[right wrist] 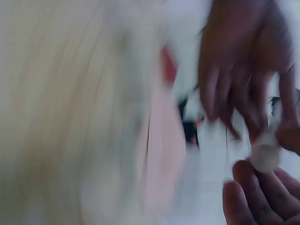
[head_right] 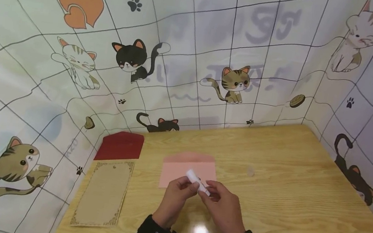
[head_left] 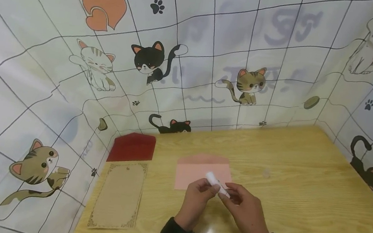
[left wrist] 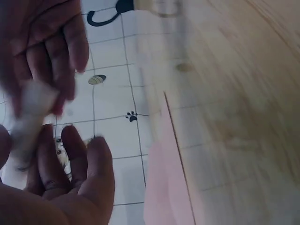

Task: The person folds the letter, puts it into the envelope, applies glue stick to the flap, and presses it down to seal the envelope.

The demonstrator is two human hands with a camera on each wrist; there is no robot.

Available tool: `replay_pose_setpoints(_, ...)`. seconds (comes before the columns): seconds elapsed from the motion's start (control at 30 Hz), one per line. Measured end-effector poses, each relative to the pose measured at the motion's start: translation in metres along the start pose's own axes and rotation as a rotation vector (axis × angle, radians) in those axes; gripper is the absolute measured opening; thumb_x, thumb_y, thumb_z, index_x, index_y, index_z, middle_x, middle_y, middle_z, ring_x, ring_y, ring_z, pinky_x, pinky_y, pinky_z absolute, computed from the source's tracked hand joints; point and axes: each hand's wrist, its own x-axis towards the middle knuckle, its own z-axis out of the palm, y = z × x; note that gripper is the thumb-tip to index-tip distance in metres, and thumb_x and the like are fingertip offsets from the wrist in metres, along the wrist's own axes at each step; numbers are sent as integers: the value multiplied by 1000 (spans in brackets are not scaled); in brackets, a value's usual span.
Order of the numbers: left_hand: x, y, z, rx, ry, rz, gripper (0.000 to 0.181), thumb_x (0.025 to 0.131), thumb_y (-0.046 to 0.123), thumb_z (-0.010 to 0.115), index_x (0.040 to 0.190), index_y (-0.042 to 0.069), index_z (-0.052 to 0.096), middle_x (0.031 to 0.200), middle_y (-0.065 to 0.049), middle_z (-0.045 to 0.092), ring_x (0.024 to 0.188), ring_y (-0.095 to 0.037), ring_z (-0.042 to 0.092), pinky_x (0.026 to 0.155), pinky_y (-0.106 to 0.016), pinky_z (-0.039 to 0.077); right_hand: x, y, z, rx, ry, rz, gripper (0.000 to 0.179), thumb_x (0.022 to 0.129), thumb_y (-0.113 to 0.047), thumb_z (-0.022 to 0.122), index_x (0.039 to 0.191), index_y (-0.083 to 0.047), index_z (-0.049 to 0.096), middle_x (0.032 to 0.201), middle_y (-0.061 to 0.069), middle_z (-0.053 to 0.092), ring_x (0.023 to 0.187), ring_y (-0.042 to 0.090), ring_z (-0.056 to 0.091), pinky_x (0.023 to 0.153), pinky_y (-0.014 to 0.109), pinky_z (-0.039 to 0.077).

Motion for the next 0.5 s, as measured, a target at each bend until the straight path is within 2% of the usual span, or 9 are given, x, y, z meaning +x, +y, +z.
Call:
replay_pose_setpoints(0.07,0,1,-5,30,4,-11,37,107,23,81,136,0,77,116,-8,84,112,-17,76,103,-38,61,11,11,-7,-279,87,-129,42,97,-27,92,131,-5,81,108,11,88,82,18,80,67,32,63)
replay_pose_setpoints(0.13,0,3,-13,33,11,-24,48,107,25,81,147,1,71,121,-11,85,116,-23,78,104,-41,64,27,25,-18,-437,145,-203,41,93,-23,95,126,-3,83,103,14,88,74,23,77,57,35,57)
replay_pose_setpoints(0.17,0,5,-18,31,21,-28,53,106,27,81,151,1,68,121,-13,85,119,-26,79,106,-42,65,36,32,-24,-490,154,-202,39,93,-22,94,124,-1,84,101,15,87,71,23,75,54,34,52)
replay_pose_setpoints(0.27,-2,10,-34,37,52,-28,64,107,32,80,159,1,60,129,-15,84,129,-34,77,111,-46,64,63,48,-43,-553,103,-103,36,96,-22,90,122,2,83,99,18,85,71,26,74,52,38,49)
replay_pose_setpoints(0.33,-3,12,-44,32,83,-17,67,108,31,79,162,-2,56,133,-17,83,129,-36,77,111,-48,64,76,56,-52,-589,49,-34,35,99,-22,87,121,4,80,92,19,83,68,26,69,52,40,47)
replay_pose_setpoints(0.5,-6,13,-63,26,148,-5,71,109,28,77,165,-5,49,135,-18,82,126,-33,78,109,-50,65,94,68,-62,-686,-93,42,32,98,-22,81,107,8,69,73,15,69,60,26,60,50,42,45)
